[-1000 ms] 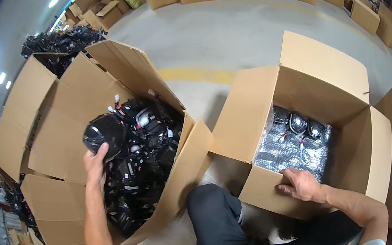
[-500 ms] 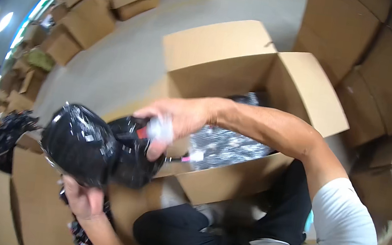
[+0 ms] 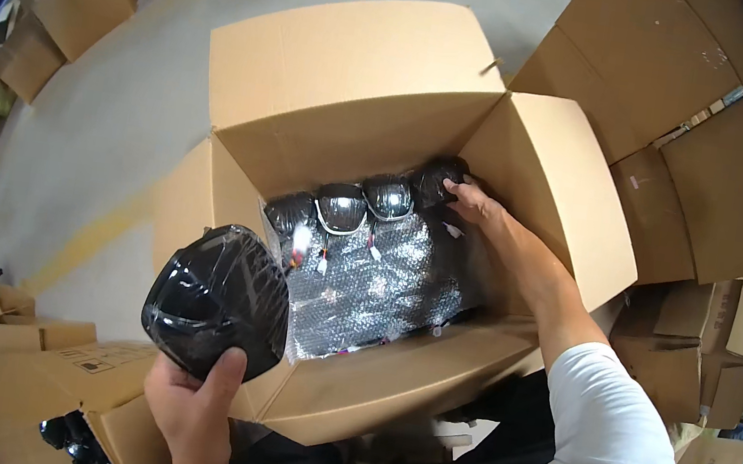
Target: The person sits on the floor in a warehouse and packs small black electronic devices into a cardboard box. They place bubble wrap at the bottom of the box, then transfer the devices one by one from a large source box into the destination box, arranging them in rows.
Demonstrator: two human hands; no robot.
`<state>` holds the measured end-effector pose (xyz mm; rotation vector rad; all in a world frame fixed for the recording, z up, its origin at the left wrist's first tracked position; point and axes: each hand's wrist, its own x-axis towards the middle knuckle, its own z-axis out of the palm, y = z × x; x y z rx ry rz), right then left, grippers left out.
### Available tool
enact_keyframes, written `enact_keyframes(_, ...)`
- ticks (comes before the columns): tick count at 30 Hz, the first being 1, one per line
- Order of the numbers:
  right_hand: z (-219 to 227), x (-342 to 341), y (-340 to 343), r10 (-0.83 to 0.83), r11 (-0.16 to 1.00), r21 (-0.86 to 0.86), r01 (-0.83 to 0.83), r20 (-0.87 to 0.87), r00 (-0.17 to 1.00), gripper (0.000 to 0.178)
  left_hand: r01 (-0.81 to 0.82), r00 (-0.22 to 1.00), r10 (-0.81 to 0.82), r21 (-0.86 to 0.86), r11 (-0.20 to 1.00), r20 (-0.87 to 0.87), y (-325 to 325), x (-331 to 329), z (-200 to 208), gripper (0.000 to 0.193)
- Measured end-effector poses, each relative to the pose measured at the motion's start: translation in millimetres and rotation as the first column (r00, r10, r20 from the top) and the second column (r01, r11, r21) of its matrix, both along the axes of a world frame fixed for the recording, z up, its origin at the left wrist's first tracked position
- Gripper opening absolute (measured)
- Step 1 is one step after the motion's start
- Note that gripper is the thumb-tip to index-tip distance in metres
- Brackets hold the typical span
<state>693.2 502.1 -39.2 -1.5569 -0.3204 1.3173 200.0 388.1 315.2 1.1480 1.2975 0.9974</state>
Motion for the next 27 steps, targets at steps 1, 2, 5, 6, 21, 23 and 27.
enact_keyframes(1,-21.9,20.1,-9.6,-0.061,0.998,0.033,0.061,-0.006,0.998,0.059,0.022,1.000,-0.022,-0.027,0.999,0.003,2.8,3.4,-1.3,0.043)
enact_keyframes(2,-37.7,36.9,-18.7,-0.112,0.991,0.070,0.112,-0.012,0.994,0.058,0.036,0.999,-0.036,-0.051,0.998,0.006,3.9,4.6,-3.7,0.044)
enact_keyframes(5,-51.8,28.4,-24.8,0.107,0.994,-0.096,-0.052,0.765,0.635,0.057,0.015,0.999,-0.015,0.020,1.000,0.035,2.7,2.8,-9.6,0.044)
enact_keyframes(6,-41.4,0.0,-13.1,0.235,0.972,-0.230,-0.052,0.936,0.263,0.056,-0.017,1.000,0.016,0.051,0.999,0.011,-1.6,-2.3,-10.2,0.044)
enact_keyframes(21,331.6,-245.2,-27.8,0.922,-0.002,0.363,-0.932,0.361,0.138,0.060,0.201,0.978,-0.190,-0.166,0.965,0.085,8.5,-19.1,0.4,0.049)
enact_keyframes(23,306.1,-232.5,-13.7,0.886,0.283,0.204,-0.937,0.318,0.337,0.051,-0.068,0.997,0.064,-0.085,0.994,-0.045,10.0,-40.7,-1.5,0.048)
enact_keyframes(27,144.0,-202.7,-4.7,0.617,0.787,0.019,-0.617,-0.027,0.786,0.041,-0.197,0.969,0.201,0.045,0.979,-0.140,-2.8,-45.5,6.2,0.049)
